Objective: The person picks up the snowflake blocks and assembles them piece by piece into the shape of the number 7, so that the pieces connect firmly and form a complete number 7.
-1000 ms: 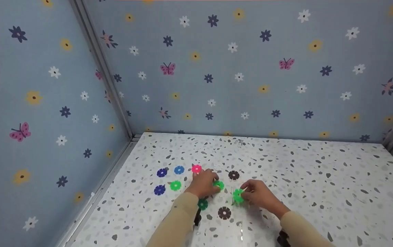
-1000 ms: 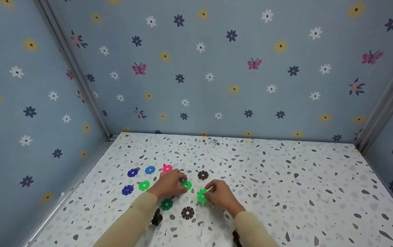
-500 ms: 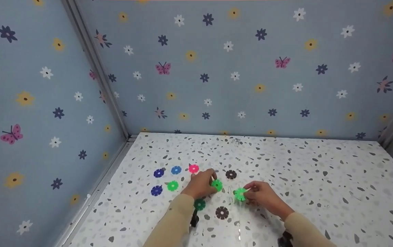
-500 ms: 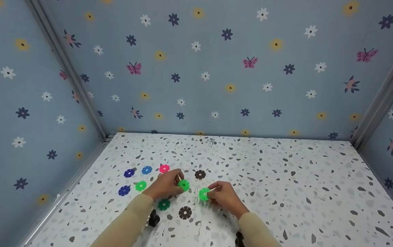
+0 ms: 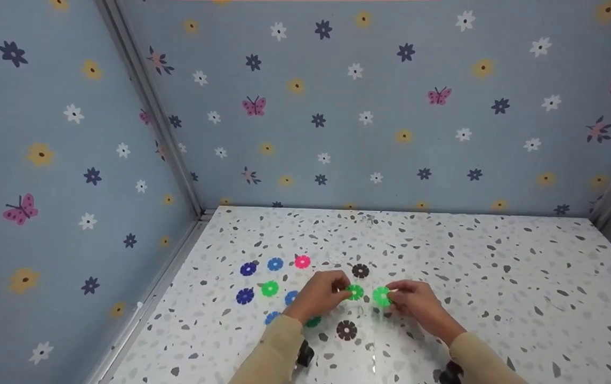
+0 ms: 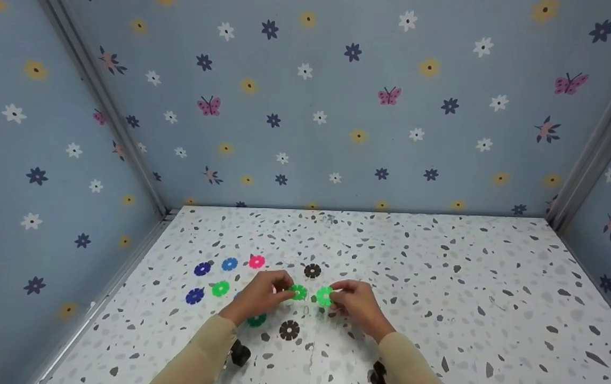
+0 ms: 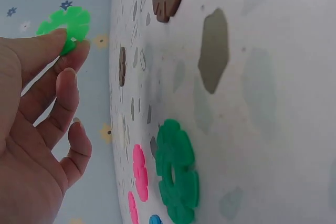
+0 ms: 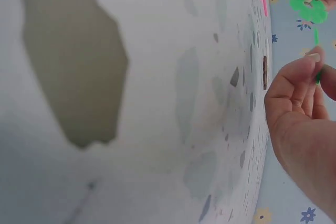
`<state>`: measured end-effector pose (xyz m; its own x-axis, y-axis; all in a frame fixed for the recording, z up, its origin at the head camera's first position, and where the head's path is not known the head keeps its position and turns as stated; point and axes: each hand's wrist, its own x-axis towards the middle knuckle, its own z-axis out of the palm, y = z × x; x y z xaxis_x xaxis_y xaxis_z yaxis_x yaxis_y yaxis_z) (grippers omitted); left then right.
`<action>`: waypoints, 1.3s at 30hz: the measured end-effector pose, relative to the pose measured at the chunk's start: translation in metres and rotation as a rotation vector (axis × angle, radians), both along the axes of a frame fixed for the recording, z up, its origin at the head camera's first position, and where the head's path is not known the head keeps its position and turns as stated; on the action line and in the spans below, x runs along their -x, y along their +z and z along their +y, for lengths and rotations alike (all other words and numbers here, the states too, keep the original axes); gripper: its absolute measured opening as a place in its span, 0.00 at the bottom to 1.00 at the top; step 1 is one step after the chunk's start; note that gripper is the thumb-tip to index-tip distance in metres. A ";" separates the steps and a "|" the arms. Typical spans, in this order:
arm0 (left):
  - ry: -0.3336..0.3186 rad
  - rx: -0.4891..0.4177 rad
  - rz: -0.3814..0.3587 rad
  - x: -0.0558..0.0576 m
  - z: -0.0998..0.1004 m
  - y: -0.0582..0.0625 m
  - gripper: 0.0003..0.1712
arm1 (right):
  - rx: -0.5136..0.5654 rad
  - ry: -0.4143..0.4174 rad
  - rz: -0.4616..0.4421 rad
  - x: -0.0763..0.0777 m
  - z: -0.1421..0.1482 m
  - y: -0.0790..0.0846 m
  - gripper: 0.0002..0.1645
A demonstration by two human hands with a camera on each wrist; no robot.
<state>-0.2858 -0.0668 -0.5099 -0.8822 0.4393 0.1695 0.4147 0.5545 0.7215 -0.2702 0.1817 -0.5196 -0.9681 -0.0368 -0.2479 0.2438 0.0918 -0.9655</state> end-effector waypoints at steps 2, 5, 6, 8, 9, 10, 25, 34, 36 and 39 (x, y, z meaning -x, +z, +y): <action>-0.026 0.007 0.022 -0.003 0.002 -0.001 0.02 | 0.013 -0.003 -0.009 -0.001 0.000 0.000 0.17; -0.054 0.017 0.064 -0.005 0.006 0.000 0.03 | 0.023 0.000 -0.017 -0.004 -0.001 0.002 0.17; -0.061 0.017 0.081 -0.005 0.007 0.000 0.03 | 0.023 0.008 -0.013 -0.004 -0.002 0.002 0.17; -0.070 0.021 0.118 -0.006 0.009 0.002 0.04 | 0.028 0.029 -0.003 -0.005 -0.003 0.004 0.18; -0.072 0.025 0.135 -0.007 0.009 0.003 0.04 | 0.032 0.042 0.000 -0.005 -0.004 0.005 0.18; -0.074 0.029 0.153 -0.008 0.010 0.003 0.04 | 0.034 0.059 0.001 -0.005 -0.004 0.005 0.19; -0.126 -0.088 0.272 -0.016 0.022 0.002 0.02 | 0.069 0.045 -0.024 -0.010 -0.006 0.011 0.10; -0.145 -0.154 0.245 -0.022 0.032 0.000 0.03 | 0.069 0.080 -0.013 -0.013 0.002 0.015 0.07; -0.141 -0.153 0.242 -0.023 0.034 -0.001 0.04 | 0.059 0.078 -0.010 -0.014 0.001 0.015 0.06; -0.128 -0.145 0.255 -0.023 0.037 -0.004 0.05 | 0.054 0.064 -0.013 -0.014 -0.001 0.015 0.07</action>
